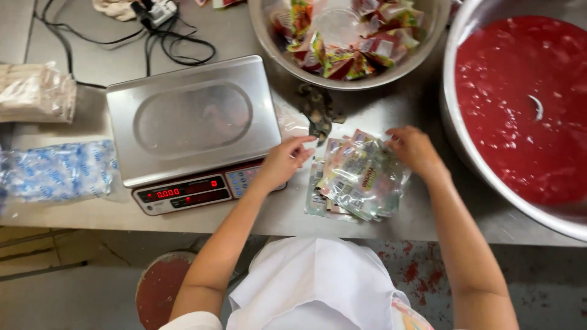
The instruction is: The person fills small plastic bags with a red liquid from a large metal bowl using a ladle, weighs the bags on a digital scale, and places them into another metal bowl.
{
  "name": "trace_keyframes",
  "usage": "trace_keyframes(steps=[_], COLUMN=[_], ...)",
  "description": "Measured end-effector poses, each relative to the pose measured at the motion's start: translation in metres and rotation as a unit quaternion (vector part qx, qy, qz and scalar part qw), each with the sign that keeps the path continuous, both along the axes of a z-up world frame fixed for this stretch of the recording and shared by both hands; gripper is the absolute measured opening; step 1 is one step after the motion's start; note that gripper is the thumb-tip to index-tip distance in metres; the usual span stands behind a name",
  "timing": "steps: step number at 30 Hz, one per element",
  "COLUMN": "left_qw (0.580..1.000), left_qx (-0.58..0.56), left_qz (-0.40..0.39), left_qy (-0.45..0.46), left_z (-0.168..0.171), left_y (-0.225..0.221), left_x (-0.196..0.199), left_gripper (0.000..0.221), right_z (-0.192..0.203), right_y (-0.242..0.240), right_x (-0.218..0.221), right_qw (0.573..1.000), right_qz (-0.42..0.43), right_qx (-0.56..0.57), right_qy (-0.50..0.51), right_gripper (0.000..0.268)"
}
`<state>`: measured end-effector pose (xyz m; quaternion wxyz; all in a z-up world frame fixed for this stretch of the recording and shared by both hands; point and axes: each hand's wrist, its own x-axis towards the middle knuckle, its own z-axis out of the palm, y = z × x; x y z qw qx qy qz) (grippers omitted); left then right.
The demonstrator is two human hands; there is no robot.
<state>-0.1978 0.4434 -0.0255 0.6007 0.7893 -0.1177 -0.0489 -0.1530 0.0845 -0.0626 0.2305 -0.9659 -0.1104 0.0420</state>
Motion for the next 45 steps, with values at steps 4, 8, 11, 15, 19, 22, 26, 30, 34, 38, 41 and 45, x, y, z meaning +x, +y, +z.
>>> trace_keyframes(steps=[4,8,11,15,19,22,26,30,34,38,41,45], left_qw=[0.974,0.946,0.947,0.962,0.975,0.995,0.998,0.985,0.964,0.959,0.994,0.99], left_qx=[0.218,0.311,0.3,0.239,0.215,0.094,0.025,-0.073,-0.173,-0.186,0.062,0.063], left_qz=[-0.059,-0.07,-0.082,-0.066,-0.044,-0.002,0.038,0.097,0.093,0.084,0.079,0.078], left_qy=[0.021,0.061,0.083,0.113,0.035,0.031,0.037,0.118,0.176,0.195,0.05,-0.095], left_z=[-0.071,-0.049,-0.055,-0.081,-0.09,-0.042,-0.068,-0.062,-0.048,-0.053,-0.042,-0.021], left_y=[-0.068,-0.099,-0.106,-0.106,-0.103,-0.087,-0.064,-0.051,-0.041,-0.037,-0.039,-0.081], left_x=[0.007,0.002,-0.001,-0.003,0.006,0.005,0.021,0.025,0.029,0.032,0.029,0.005], left_gripper=[0.037,0.048,0.046,0.035,0.006,0.011,0.011,0.009,0.009,0.013,0.03,0.035], right_z=[-0.046,-0.045,-0.023,-0.026,-0.062,-0.059,-0.023,-0.018,-0.033,-0.055,-0.039,-0.038], right_y=[-0.019,-0.011,0.008,0.019,0.007,-0.004,0.02,0.042,0.051,0.045,0.05,0.056], right_x=[-0.031,-0.065,-0.087,-0.095,-0.086,-0.069,-0.07,-0.069,-0.062,-0.062,-0.066,-0.065], right_qw=[0.994,0.993,0.983,0.979,0.99,0.982,0.868,0.835,0.825,0.851,0.85,0.839], right_qz=[-0.05,-0.098,-0.096,-0.121,-0.095,-0.12,-0.191,-0.222,-0.224,-0.226,-0.233,-0.261], right_qx=[-0.091,-0.062,-0.081,-0.063,0.011,0.068,0.429,0.497,0.516,0.471,0.464,0.469], right_qy=[0.028,0.038,0.133,0.151,0.1,0.131,0.16,0.081,0.066,0.062,0.084,0.089], right_gripper=[0.031,0.031,0.041,0.032,0.012,0.016,0.05,0.043,0.019,0.008,0.008,0.013])
